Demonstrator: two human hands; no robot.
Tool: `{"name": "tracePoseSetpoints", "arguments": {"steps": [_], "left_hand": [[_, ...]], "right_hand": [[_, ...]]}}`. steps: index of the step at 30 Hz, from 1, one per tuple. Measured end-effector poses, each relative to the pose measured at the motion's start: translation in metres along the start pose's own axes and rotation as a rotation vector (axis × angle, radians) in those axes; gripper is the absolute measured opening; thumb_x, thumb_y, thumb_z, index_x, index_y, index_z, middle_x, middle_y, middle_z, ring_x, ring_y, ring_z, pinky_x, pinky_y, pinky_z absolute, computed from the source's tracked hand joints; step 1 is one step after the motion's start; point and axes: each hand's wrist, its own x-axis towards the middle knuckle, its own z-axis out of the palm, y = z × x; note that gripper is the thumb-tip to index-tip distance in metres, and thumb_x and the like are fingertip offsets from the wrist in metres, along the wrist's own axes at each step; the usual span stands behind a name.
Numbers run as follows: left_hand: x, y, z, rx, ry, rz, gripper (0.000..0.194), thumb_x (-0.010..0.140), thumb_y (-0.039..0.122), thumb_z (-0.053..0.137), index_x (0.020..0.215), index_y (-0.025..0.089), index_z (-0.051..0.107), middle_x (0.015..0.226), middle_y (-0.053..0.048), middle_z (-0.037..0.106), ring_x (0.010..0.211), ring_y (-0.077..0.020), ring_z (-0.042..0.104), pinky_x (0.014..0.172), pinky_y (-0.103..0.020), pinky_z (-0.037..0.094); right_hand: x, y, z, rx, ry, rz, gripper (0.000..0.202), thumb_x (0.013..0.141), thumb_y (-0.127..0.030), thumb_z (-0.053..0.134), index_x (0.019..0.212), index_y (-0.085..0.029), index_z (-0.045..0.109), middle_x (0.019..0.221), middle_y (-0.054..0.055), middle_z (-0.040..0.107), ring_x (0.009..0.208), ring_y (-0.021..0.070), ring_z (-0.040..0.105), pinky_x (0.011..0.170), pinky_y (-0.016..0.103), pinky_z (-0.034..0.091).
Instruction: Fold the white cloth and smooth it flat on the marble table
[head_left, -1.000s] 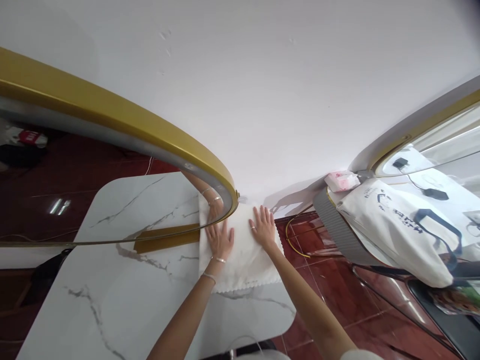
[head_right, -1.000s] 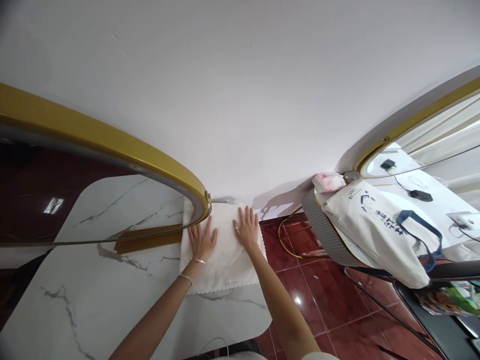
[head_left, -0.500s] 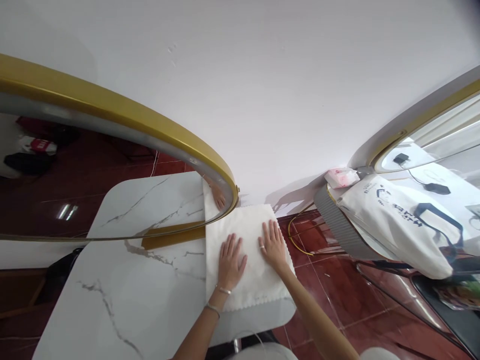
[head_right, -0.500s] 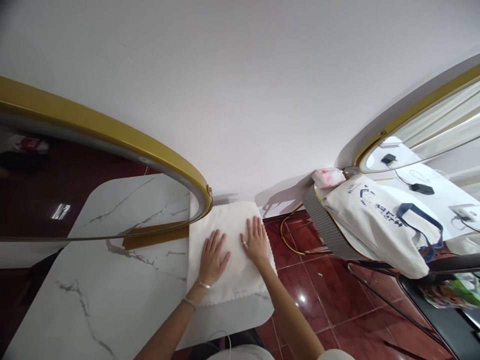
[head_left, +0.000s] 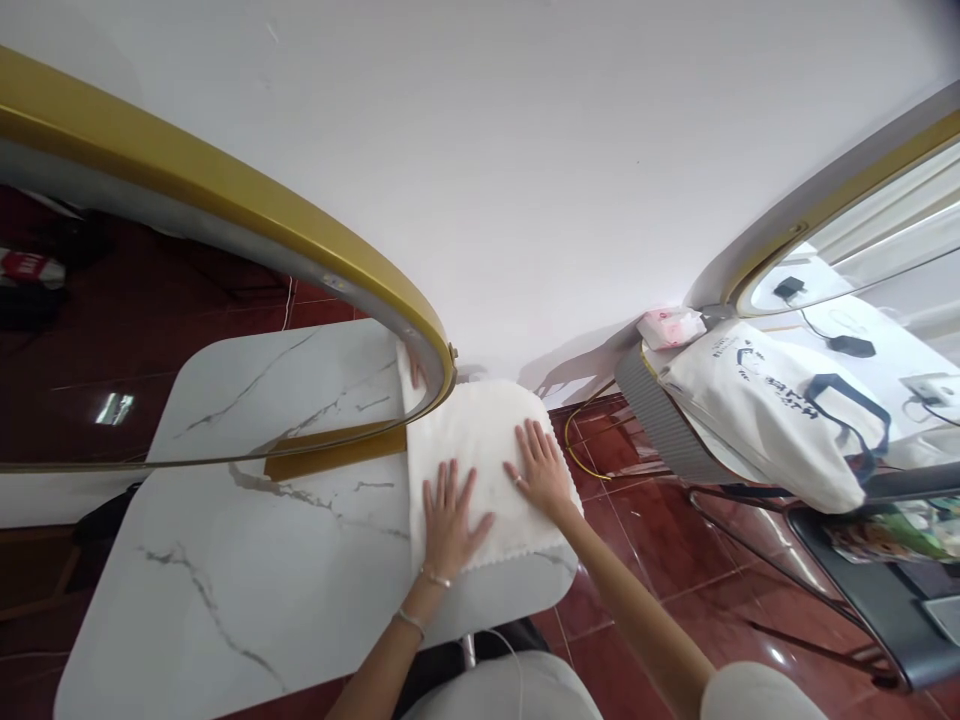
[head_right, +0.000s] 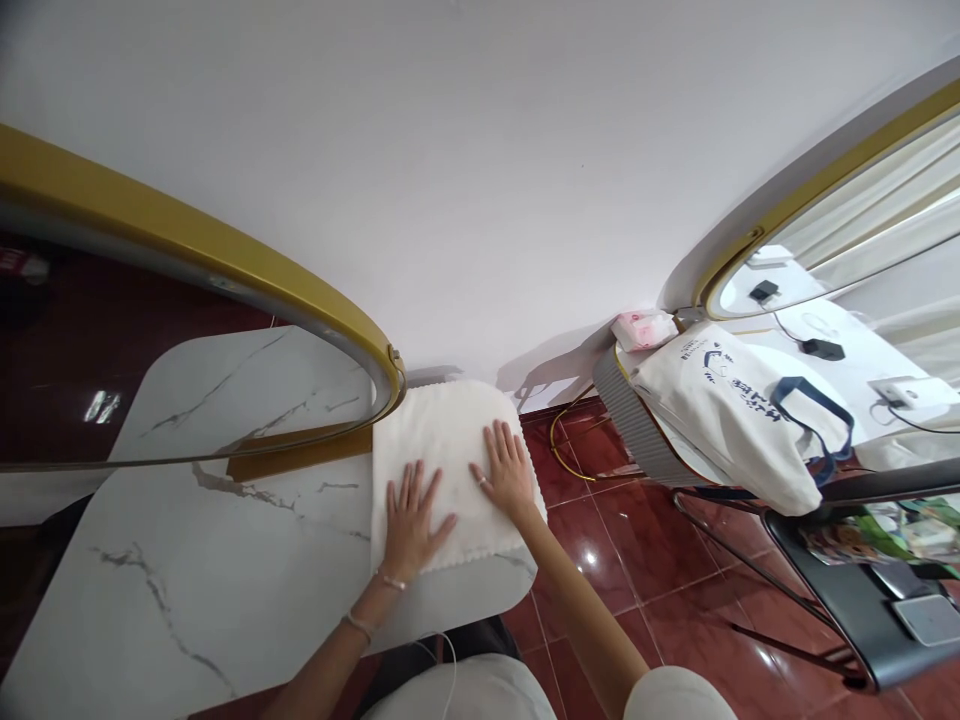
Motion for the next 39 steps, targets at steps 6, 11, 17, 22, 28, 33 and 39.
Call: {"name": "tracePoseSetpoints", "arguments": {"steps": [6, 11, 17, 22, 28, 33, 39], "left_hand": [[-0.087, 0.024, -0.002, 0.029, -0.007, 0.007, 0.072, 0.086, 0.05, 0.055, 0.149, 0.027, 0.031, 0.157, -0.012, 0.029, 0.145, -0.0325, 0.023, 0.117, -0.056, 0.011], [-0.052, 0.015, 0.0, -0.022, 0.002, 0.027, 0.07, 0.086, 0.051, 0.054, 0.148, 0.026, 0.034, 0.157, -0.012, 0.027, 0.146, -0.0329, 0.021, 0.117, -0.056, 0.011], [0.043, -0.005, 0.006, -0.066, 0.019, -0.022, 0.069, 0.086, 0.055, 0.054, 0.147, 0.025, 0.037, 0.158, -0.013, 0.024, 0.146, -0.0328, 0.02, 0.117, -0.057, 0.01], [0.035, -0.005, 0.003, -0.068, 0.028, -0.03, 0.071, 0.085, 0.055, 0.054, 0.147, 0.025, 0.037, 0.158, -0.012, 0.023, 0.146, -0.032, 0.02, 0.117, -0.057, 0.01], [-0.058, 0.006, -0.006, -0.055, 0.04, -0.035, 0.07, 0.085, 0.051, 0.056, 0.147, 0.026, 0.035, 0.158, -0.012, 0.026, 0.146, -0.0311, 0.022, 0.117, -0.055, 0.011], [-0.087, -0.001, -0.012, -0.093, 0.057, -0.099, 0.061, 0.085, 0.048, 0.058, 0.14, 0.026, 0.047, 0.155, -0.011, 0.031, 0.14, -0.0334, 0.032, 0.115, -0.052, 0.023], [-0.005, -0.058, -0.035, -0.387, 0.188, -0.625, 0.028, 0.083, 0.032, 0.058, 0.106, 0.02, 0.069, 0.126, -0.012, 0.059, 0.122, -0.0339, 0.051, 0.098, -0.052, 0.043]], "right_hand": [[-0.111, -0.027, -0.009, -0.019, 0.0, 0.011, 0.08, 0.094, -0.051, 0.043, 0.156, -0.021, 0.002, 0.161, 0.012, 0.009, 0.147, 0.0337, 0.012, 0.115, 0.052, 0.018], [-0.084, -0.015, -0.005, -0.016, -0.014, 0.016, 0.077, 0.095, -0.052, 0.041, 0.155, -0.022, 0.005, 0.162, 0.01, 0.005, 0.148, 0.0343, 0.007, 0.114, 0.053, 0.021], [0.017, 0.013, 0.0, 0.004, -0.079, 0.026, 0.07, 0.096, -0.052, 0.04, 0.153, -0.016, 0.022, 0.162, 0.01, 0.005, 0.148, 0.0324, 0.0, 0.115, 0.047, 0.023], [0.006, 0.005, -0.006, -0.018, -0.079, -0.008, 0.065, 0.097, -0.051, 0.039, 0.153, -0.024, 0.023, 0.162, 0.007, 0.004, 0.148, 0.0323, 0.0, 0.117, 0.052, 0.014], [-0.081, -0.031, -0.009, 0.017, -0.038, -0.085, 0.078, 0.09, -0.061, 0.045, 0.154, -0.024, 0.019, 0.162, 0.009, 0.0, 0.147, 0.0368, 0.001, 0.115, 0.054, 0.017], [-0.104, -0.048, -0.006, 0.031, 0.0, -0.111, 0.078, 0.09, -0.062, 0.046, 0.154, -0.025, 0.018, 0.162, 0.01, 0.001, 0.147, 0.0373, 0.004, 0.114, 0.055, 0.02], [-0.101, -0.047, 0.0, 0.016, 0.053, -0.116, 0.076, 0.091, -0.059, 0.048, 0.154, -0.026, 0.019, 0.162, 0.01, 0.0, 0.147, 0.0364, 0.005, 0.115, 0.054, 0.019]]}}
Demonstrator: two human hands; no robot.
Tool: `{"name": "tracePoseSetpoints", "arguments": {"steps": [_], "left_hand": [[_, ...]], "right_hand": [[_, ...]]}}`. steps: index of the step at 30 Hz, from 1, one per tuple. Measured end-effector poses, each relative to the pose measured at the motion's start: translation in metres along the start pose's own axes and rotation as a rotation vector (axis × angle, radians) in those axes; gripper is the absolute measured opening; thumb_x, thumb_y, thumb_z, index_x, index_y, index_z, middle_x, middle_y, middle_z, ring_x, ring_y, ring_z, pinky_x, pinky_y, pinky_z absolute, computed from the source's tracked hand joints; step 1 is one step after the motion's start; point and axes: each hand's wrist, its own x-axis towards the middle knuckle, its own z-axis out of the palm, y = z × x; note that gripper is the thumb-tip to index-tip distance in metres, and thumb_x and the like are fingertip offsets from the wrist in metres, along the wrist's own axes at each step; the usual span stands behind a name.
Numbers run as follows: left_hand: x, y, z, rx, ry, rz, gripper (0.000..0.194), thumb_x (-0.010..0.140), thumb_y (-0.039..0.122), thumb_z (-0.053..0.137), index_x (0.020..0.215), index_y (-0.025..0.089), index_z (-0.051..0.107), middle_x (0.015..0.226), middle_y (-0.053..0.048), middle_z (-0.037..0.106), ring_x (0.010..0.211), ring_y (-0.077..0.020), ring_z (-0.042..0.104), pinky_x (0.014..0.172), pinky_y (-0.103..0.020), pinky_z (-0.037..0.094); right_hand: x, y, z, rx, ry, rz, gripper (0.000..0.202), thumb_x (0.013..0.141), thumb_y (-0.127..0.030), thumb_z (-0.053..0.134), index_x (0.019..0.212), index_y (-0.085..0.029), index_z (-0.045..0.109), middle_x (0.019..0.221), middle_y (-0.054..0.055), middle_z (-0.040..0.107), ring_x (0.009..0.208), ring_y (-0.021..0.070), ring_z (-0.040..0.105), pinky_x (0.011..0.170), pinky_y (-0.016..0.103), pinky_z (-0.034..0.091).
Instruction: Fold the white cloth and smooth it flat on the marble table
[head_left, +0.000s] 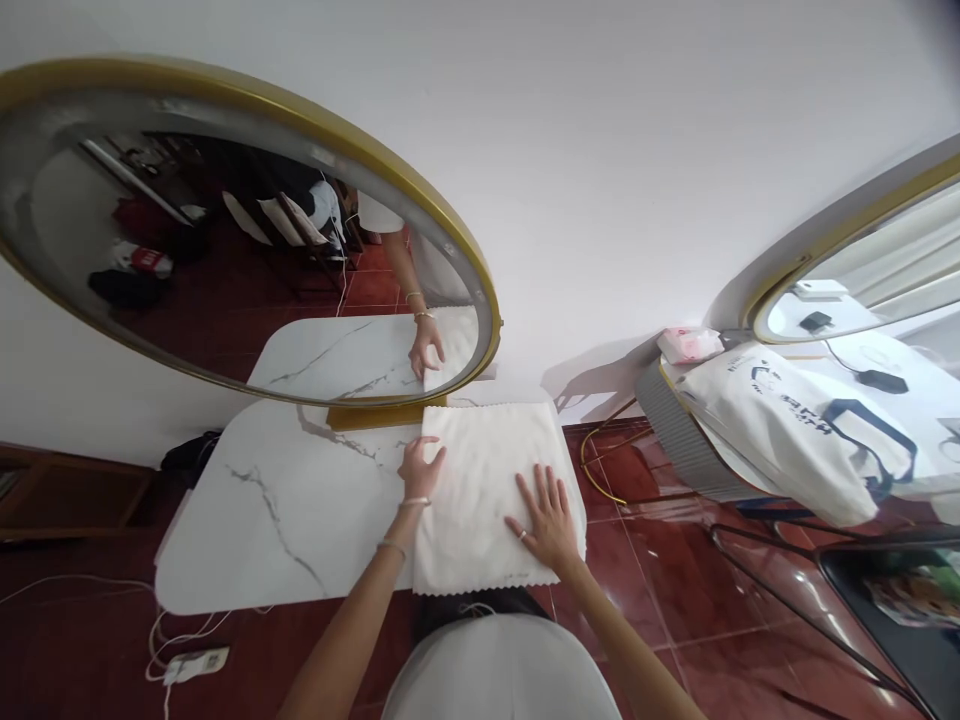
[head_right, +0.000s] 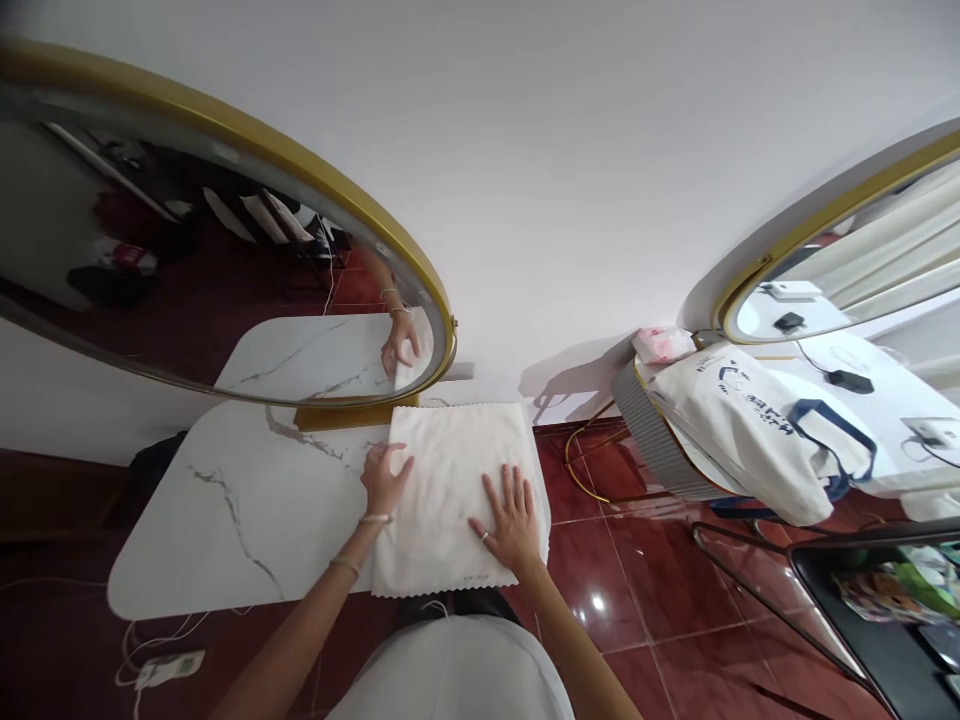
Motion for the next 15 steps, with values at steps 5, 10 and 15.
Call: {"name": "tracePoseSetpoints", "arguments": {"steps": [5, 10, 15], "left_hand": [[0.067, 0.001, -0.014, -0.101, -0.114, 0.101, 0.021, 0.078, 0.022, 0.059, 0.092, 0.019, 0.074, 0.088, -0.004, 0.072, 0.082, -0.0203, 0.067, 0.075, -0.033, 0.054], [0.049, 0.017, -0.002, -0.022, 0.002, 0.265, 0.04, 0.084, 0.012, 0.046, 0.116, 0.021, 0.067, 0.137, -0.01, 0.056, 0.129, -0.028, 0.048, 0.104, -0.045, 0.042], [0.025, 0.028, 0.045, 0.296, -0.022, 0.478, 0.057, 0.09, 0.034, 0.05, 0.144, 0.018, 0.041, 0.158, -0.014, 0.024, 0.146, -0.0306, 0.021, 0.117, -0.051, 0.024]], "right_hand": [[0.001, -0.001, 0.003, -0.012, 0.046, -0.006, 0.08, 0.092, -0.056, 0.049, 0.155, -0.027, 0.009, 0.162, 0.01, -0.002, 0.147, 0.0363, 0.007, 0.115, 0.054, 0.022], [0.002, -0.007, 0.007, -0.012, 0.094, -0.033, 0.078, 0.094, -0.05, 0.047, 0.155, -0.026, 0.004, 0.162, 0.01, 0.001, 0.147, 0.0377, 0.009, 0.113, 0.058, 0.021], [-0.005, -0.013, 0.005, 0.013, 0.059, -0.112, 0.068, 0.097, -0.042, 0.043, 0.155, -0.028, 0.01, 0.161, 0.009, 0.01, 0.147, 0.0326, 0.014, 0.115, 0.054, 0.02]]}}
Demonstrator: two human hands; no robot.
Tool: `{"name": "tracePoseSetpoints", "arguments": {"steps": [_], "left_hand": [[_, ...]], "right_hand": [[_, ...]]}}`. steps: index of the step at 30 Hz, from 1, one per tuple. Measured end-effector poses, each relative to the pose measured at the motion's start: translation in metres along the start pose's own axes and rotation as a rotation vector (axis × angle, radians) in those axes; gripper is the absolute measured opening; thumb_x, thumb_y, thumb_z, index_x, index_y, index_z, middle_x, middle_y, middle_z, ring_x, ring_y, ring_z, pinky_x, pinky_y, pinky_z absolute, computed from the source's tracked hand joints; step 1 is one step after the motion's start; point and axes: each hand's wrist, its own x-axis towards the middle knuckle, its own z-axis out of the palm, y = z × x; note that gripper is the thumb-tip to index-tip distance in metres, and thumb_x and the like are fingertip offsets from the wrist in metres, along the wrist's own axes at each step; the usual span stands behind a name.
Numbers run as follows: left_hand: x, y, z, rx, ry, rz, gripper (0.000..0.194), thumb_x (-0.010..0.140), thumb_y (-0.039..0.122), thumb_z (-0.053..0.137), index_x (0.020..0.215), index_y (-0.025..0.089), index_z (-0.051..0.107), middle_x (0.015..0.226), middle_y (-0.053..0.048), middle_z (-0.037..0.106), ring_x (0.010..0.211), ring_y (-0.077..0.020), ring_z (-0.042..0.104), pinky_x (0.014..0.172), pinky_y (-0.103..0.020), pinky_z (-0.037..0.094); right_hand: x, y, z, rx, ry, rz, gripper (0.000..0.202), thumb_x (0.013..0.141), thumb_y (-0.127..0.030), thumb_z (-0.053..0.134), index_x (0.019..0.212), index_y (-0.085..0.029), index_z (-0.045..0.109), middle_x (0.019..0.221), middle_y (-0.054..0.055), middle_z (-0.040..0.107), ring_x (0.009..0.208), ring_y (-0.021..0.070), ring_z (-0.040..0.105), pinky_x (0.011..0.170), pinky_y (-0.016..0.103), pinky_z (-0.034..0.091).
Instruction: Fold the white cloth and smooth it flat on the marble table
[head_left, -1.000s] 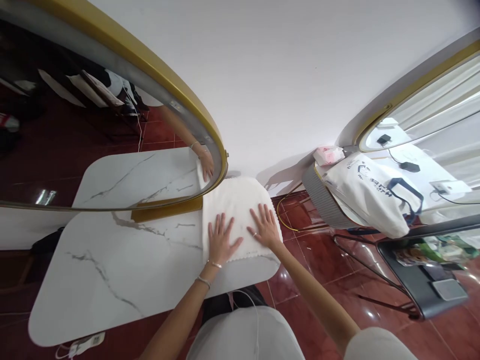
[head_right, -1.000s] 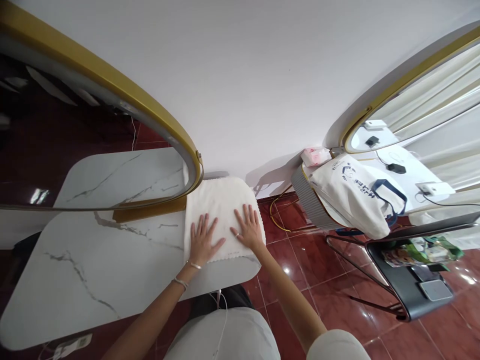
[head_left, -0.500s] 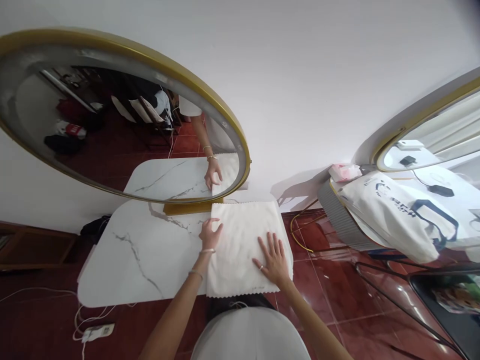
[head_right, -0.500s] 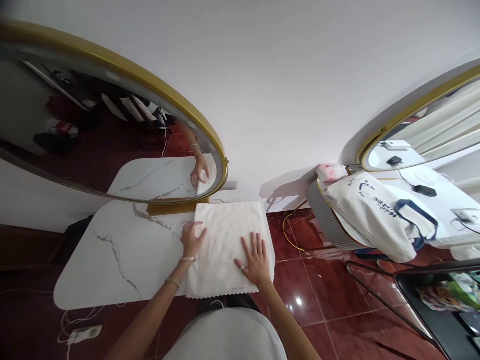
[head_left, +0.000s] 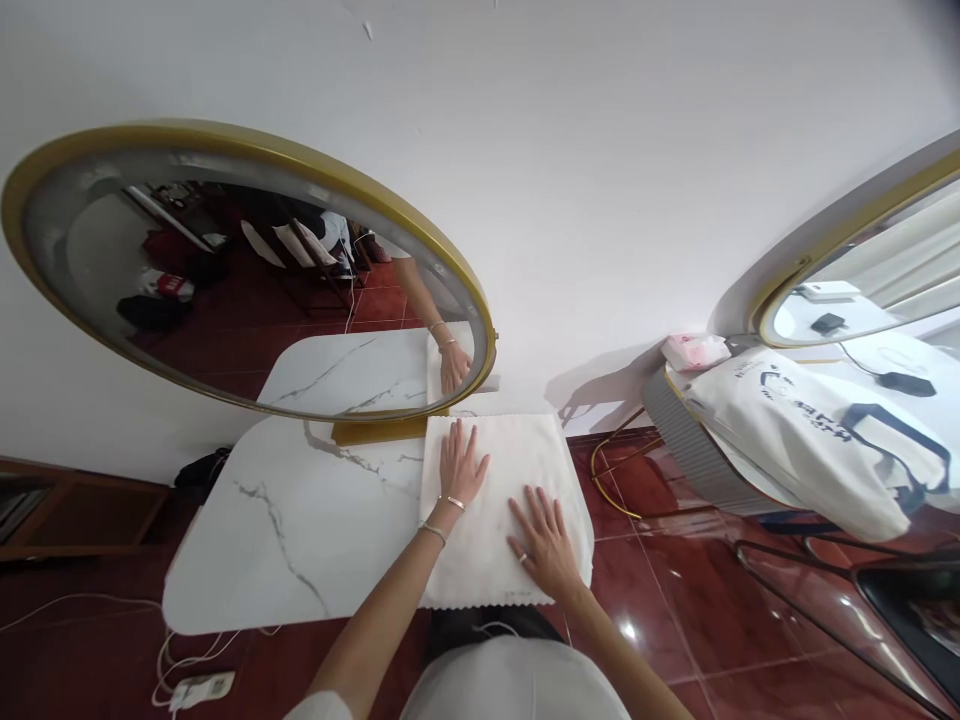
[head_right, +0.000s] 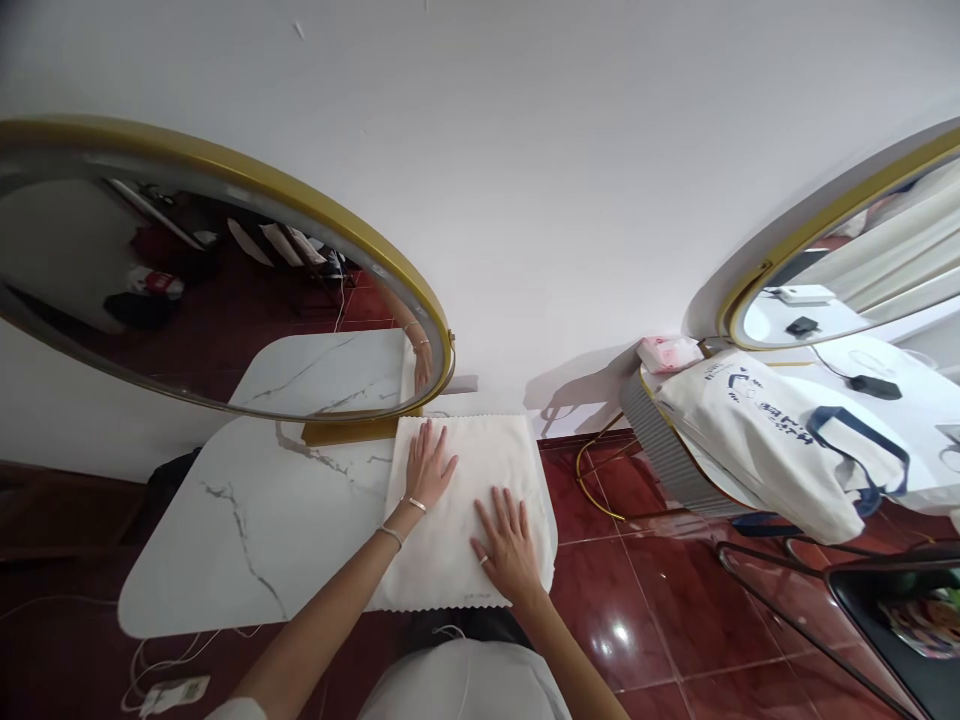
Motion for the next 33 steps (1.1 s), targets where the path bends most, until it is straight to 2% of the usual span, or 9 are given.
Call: {"name": "tracePoseSetpoints", "arguments": {"steps": [5, 10, 17, 19, 21, 23, 28, 30, 33], "left_hand": [[-0.005, -0.018, 0.013, 0.052, 0.038, -0.111, 0.061, 0.093, 0.045, 0.044, 0.147, 0.018, 0.035, 0.16, -0.015, 0.016, 0.148, -0.031, 0.014, 0.117, -0.055, 0.019], [-0.013, -0.056, -0.007, 0.071, 0.072, -0.15, 0.064, 0.092, 0.046, 0.045, 0.148, 0.018, 0.033, 0.16, -0.015, 0.018, 0.148, -0.0306, 0.014, 0.117, -0.054, 0.02], [-0.036, -0.145, -0.044, 0.117, 0.077, -0.236, 0.067, 0.092, 0.049, 0.042, 0.149, 0.015, 0.03, 0.16, -0.017, 0.014, 0.148, -0.034, 0.011, 0.115, -0.058, 0.02], [-0.034, -0.153, -0.046, 0.097, 0.096, -0.207, 0.063, 0.094, 0.042, 0.04, 0.149, 0.014, 0.03, 0.16, -0.018, 0.012, 0.148, -0.0342, 0.008, 0.115, -0.06, 0.02], [-0.026, -0.141, -0.039, 0.041, 0.061, -0.089, 0.054, 0.096, 0.027, 0.032, 0.148, 0.015, 0.033, 0.159, -0.016, 0.019, 0.148, -0.0291, 0.011, 0.117, -0.055, 0.022], [-0.013, -0.112, -0.026, -0.016, -0.02, 0.047, 0.053, 0.095, 0.017, 0.026, 0.146, 0.017, 0.038, 0.156, -0.013, 0.031, 0.147, -0.0234, 0.019, 0.118, -0.05, 0.024], [0.012, -0.033, 0.004, 0.012, -0.092, 0.088, 0.05, 0.094, 0.033, 0.043, 0.143, 0.025, 0.043, 0.158, -0.013, 0.024, 0.148, -0.0342, 0.012, 0.114, -0.065, 0.015], [0.012, -0.024, 0.006, 0.019, -0.098, 0.094, 0.051, 0.094, 0.036, 0.044, 0.144, 0.027, 0.041, 0.159, -0.012, 0.021, 0.148, -0.0333, 0.01, 0.115, -0.064, 0.014], [0.005, -0.034, 0.001, 0.017, -0.099, 0.102, 0.054, 0.095, 0.037, 0.041, 0.147, 0.024, 0.036, 0.159, -0.011, 0.022, 0.148, -0.0289, 0.012, 0.117, -0.058, 0.014]], "right_hand": [[-0.002, -0.011, -0.008, 0.049, -0.083, 0.005, 0.076, 0.091, -0.056, 0.049, 0.154, -0.029, 0.014, 0.161, 0.011, 0.008, 0.146, 0.0375, 0.011, 0.113, 0.059, 0.016], [0.011, -0.042, -0.007, 0.147, -0.193, -0.077, 0.085, 0.086, -0.062, 0.053, 0.154, -0.035, 0.011, 0.162, 0.01, 0.003, 0.145, 0.0433, 0.005, 0.111, 0.067, 0.008], [0.048, -0.116, 0.007, 0.318, -0.284, -0.141, 0.082, 0.09, -0.064, 0.044, 0.154, -0.034, 0.003, 0.161, 0.011, -0.004, 0.145, 0.0433, 0.0, 0.109, 0.069, 0.002], [0.055, -0.129, 0.007, 0.341, -0.29, -0.133, 0.081, 0.09, -0.066, 0.041, 0.154, -0.034, 0.003, 0.161, 0.011, -0.005, 0.145, 0.0433, 0.001, 0.11, 0.069, 0.002], [0.056, -0.133, 0.009, 0.332, -0.282, -0.107, 0.08, 0.09, -0.066, 0.04, 0.154, -0.035, 0.003, 0.161, 0.009, -0.005, 0.146, 0.0422, 0.003, 0.11, 0.068, 0.002], [0.051, -0.131, 0.012, 0.296, -0.267, -0.064, 0.078, 0.091, -0.066, 0.04, 0.153, -0.036, 0.004, 0.161, 0.008, -0.002, 0.146, 0.0405, 0.004, 0.111, 0.066, 0.0], [0.032, -0.109, 0.016, 0.211, -0.229, 0.021, 0.078, 0.09, -0.066, 0.041, 0.153, -0.036, 0.007, 0.162, 0.008, 0.002, 0.146, 0.0403, 0.002, 0.111, 0.065, -0.001], [0.028, -0.103, 0.015, 0.2, -0.233, 0.012, 0.08, 0.088, -0.067, 0.042, 0.154, -0.035, 0.007, 0.162, 0.009, 0.002, 0.146, 0.0412, 0.001, 0.111, 0.066, -0.001], [0.029, -0.107, 0.014, 0.209, -0.254, -0.026, 0.086, 0.085, -0.071, 0.043, 0.154, -0.034, 0.006, 0.161, 0.011, 0.0, 0.145, 0.0442, 0.001, 0.109, 0.069, -0.004]]}}
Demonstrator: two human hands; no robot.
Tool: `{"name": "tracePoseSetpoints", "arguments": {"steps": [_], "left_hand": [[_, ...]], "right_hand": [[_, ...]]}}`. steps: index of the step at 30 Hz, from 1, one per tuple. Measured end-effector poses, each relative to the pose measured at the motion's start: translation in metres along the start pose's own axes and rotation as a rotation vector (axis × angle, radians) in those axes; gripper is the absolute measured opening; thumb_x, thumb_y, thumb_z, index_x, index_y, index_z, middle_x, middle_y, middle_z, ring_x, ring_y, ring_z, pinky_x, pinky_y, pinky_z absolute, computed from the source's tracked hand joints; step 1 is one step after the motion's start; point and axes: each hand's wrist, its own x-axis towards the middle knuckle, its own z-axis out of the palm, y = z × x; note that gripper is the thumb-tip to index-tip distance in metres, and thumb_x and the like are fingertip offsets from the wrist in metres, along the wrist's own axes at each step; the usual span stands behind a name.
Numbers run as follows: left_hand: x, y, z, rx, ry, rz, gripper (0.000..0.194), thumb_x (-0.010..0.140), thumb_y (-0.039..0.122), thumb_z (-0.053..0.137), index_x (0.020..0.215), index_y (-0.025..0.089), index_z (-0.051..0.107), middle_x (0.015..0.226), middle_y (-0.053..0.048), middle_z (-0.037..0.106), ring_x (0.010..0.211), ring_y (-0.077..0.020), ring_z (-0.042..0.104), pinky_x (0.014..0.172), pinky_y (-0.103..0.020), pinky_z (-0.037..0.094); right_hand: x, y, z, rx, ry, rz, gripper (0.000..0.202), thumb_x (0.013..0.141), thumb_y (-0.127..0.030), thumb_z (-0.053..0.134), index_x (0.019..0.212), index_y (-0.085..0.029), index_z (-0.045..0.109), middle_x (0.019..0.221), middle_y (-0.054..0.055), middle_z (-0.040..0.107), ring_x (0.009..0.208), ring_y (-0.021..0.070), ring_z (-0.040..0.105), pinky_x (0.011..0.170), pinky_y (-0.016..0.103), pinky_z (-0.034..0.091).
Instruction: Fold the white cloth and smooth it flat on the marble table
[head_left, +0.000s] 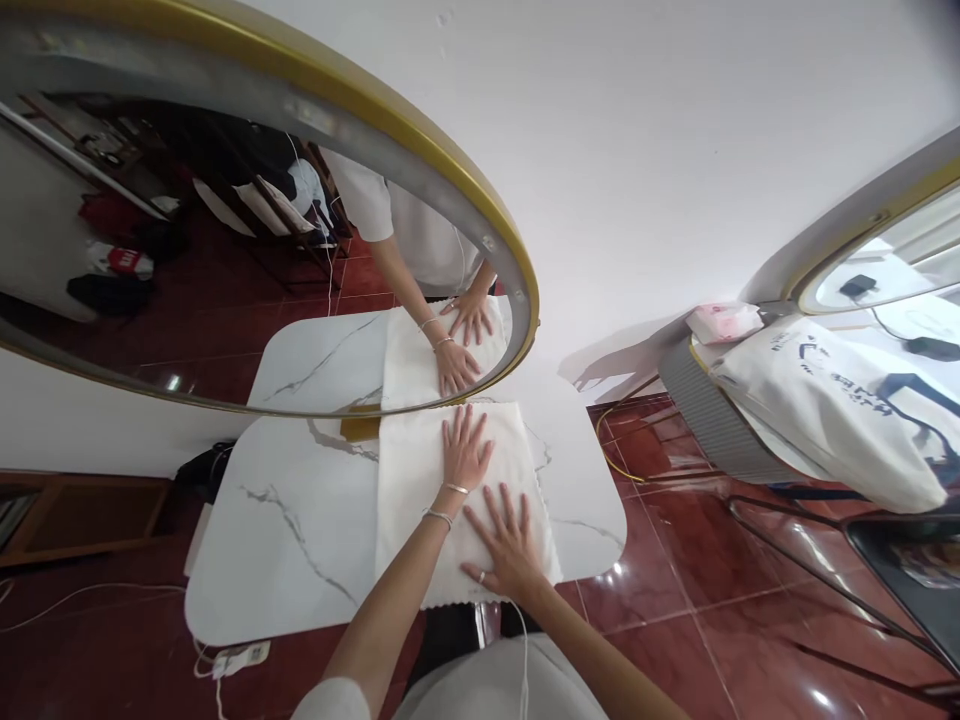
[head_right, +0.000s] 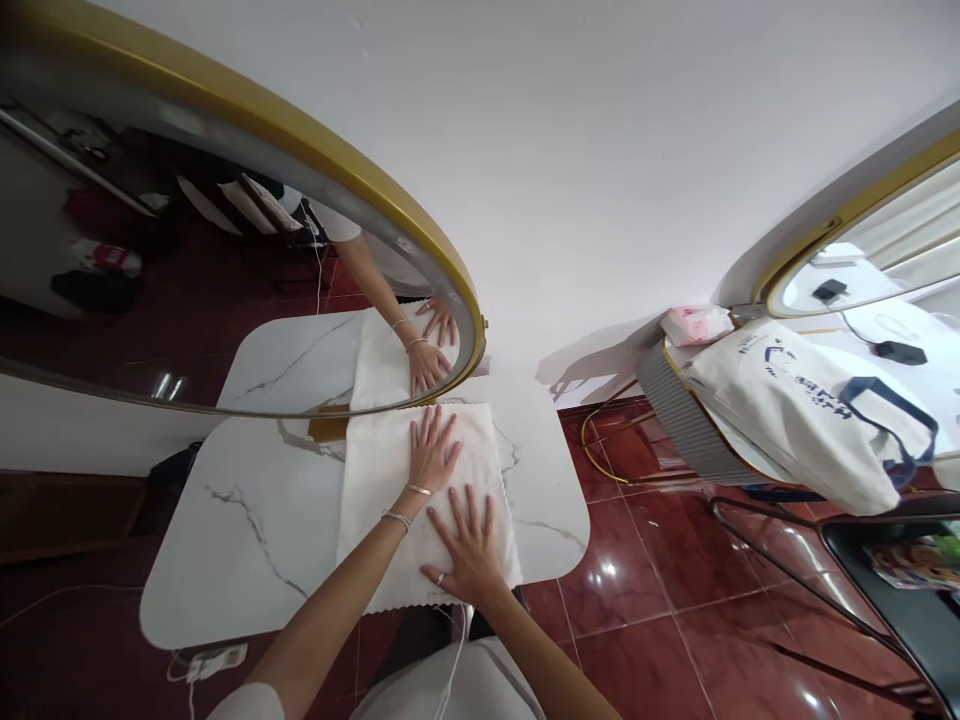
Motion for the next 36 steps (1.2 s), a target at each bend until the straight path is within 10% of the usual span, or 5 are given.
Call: {"name": "tracePoseSetpoints", "arguments": {"steps": [13, 19, 27, 36], "left_hand": [[-0.055, -0.131, -0.053, 0.055, 0.034, -0.072, 0.058, 0.095, 0.039, 0.038, 0.148, 0.017, 0.032, 0.159, -0.013, 0.022, 0.147, -0.0323, 0.016, 0.117, -0.057, 0.013], [-0.039, -0.112, -0.039, -0.022, -0.151, 0.224, 0.055, 0.092, 0.01, 0.025, 0.144, 0.019, 0.04, 0.158, -0.008, 0.028, 0.148, -0.021, 0.017, 0.12, -0.045, 0.017], [-0.011, -0.047, -0.01, -0.097, -0.107, 0.319, 0.067, 0.09, 0.047, 0.048, 0.149, 0.019, 0.031, 0.161, -0.011, 0.014, 0.149, -0.0271, 0.008, 0.121, -0.05, 0.012], [-0.034, -0.123, -0.039, -0.063, -0.101, 0.294, 0.065, 0.091, 0.046, 0.048, 0.149, 0.022, 0.031, 0.161, -0.007, 0.016, 0.149, -0.0251, 0.01, 0.122, -0.046, 0.01]], "right_hand": [[0.057, -0.117, -0.001, 0.195, -0.221, -0.173, 0.074, 0.094, -0.066, 0.028, 0.155, -0.029, 0.005, 0.161, 0.01, -0.006, 0.146, 0.0411, 0.002, 0.109, 0.071, -0.005], [0.051, -0.112, 0.007, 0.214, -0.202, -0.094, 0.072, 0.093, -0.068, 0.029, 0.154, -0.035, 0.008, 0.161, 0.005, -0.006, 0.147, 0.037, -0.002, 0.109, 0.069, -0.009], [0.022, -0.062, 0.015, -0.041, -0.091, 0.02, 0.076, 0.09, -0.062, 0.044, 0.153, -0.038, 0.009, 0.162, 0.005, 0.006, 0.147, 0.0384, 0.002, 0.107, 0.071, -0.009], [0.056, -0.129, 0.034, -0.006, -0.159, -0.009, 0.078, 0.09, -0.065, 0.041, 0.153, -0.037, 0.004, 0.162, 0.006, 0.0, 0.145, 0.0431, -0.002, 0.104, 0.076, -0.008]]}}
